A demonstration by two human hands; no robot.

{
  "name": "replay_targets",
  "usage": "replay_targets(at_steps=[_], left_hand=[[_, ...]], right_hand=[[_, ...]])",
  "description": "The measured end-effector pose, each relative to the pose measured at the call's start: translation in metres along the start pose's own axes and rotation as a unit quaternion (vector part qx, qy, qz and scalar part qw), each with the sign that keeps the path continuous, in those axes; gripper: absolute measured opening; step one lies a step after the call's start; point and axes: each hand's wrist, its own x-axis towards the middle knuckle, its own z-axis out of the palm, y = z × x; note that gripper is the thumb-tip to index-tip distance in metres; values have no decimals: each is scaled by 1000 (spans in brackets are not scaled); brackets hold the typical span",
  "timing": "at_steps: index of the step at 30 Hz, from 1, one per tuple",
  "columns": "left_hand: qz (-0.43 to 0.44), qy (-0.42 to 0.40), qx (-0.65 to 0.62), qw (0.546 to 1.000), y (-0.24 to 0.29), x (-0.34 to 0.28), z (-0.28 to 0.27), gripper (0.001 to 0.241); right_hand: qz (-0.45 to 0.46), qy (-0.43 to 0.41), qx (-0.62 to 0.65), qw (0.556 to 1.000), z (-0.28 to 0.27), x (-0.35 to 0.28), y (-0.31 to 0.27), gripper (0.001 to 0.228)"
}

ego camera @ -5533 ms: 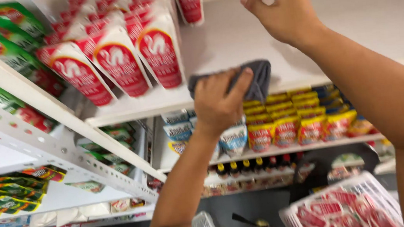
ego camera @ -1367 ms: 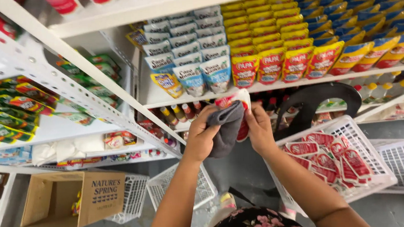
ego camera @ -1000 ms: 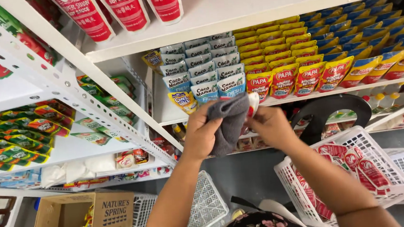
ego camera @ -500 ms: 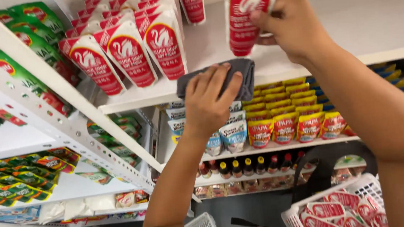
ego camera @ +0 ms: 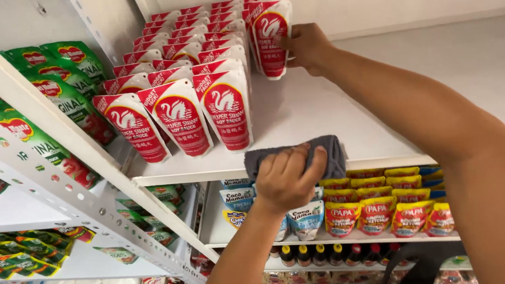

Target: Restocking and organizing condiment pouches on a grocery store shelf from a white basket.

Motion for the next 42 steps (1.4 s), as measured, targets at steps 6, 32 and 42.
replay_targets(at_steps=[6,32,42], left_hand=[[10,18,-5,1000,-2,-4,3,18],[6,-21,-51,998,-4,-11,3,27],[-73,-9,-257,964,54,-34,-102,36]], right_hand=[[8,-19,-38,999,11,16,33,25],[-232,53,-444,864,-24,-136,-19,48],[-270,104,-360,887,5,-441,-5,34]])
